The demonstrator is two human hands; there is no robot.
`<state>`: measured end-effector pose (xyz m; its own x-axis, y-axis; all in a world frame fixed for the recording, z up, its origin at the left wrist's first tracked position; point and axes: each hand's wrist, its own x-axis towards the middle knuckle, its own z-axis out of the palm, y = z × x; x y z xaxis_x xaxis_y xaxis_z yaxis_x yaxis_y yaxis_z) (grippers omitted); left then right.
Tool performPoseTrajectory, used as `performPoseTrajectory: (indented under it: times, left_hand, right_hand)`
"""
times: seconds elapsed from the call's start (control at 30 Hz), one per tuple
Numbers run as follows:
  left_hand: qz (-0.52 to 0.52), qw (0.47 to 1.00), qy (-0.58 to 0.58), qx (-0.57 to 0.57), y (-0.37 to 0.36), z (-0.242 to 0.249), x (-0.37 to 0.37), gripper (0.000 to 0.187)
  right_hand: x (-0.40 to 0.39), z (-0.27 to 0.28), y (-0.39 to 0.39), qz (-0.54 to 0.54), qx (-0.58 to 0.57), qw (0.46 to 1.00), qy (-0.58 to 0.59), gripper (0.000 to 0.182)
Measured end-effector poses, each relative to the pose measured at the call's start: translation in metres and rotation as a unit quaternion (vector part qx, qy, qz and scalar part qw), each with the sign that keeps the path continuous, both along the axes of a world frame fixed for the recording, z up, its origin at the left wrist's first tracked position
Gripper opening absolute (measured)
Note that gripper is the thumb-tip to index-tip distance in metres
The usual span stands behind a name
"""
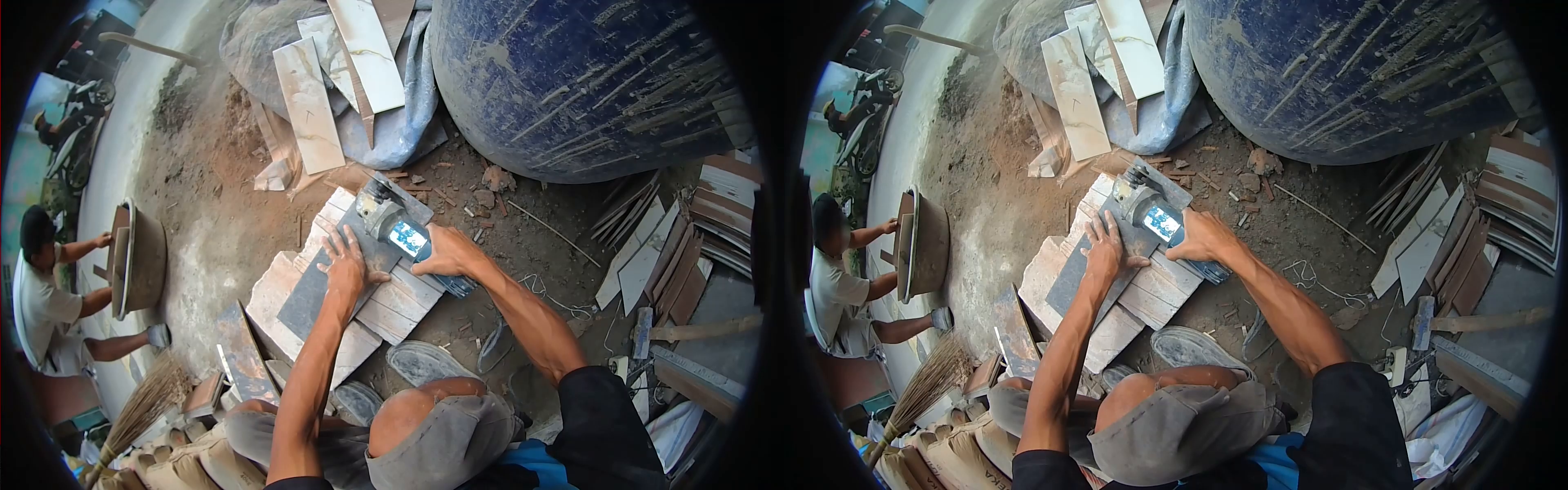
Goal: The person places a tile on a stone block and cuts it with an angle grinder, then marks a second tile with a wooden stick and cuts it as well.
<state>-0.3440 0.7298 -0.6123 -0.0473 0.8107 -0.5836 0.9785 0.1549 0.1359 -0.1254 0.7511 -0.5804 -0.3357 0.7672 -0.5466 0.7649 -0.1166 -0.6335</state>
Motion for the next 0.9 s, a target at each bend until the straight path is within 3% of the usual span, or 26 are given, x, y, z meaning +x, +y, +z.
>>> performPoseTrajectory:
  times: [0.9]
  left_hand:
    - [0.006,1.000,-0.010,-0.004,0.000,0.007,0.003,0.137]
  right_hand:
    - [0.010,0.003,-0.012,0.000,-0.003,1.000,0.012,0.065]
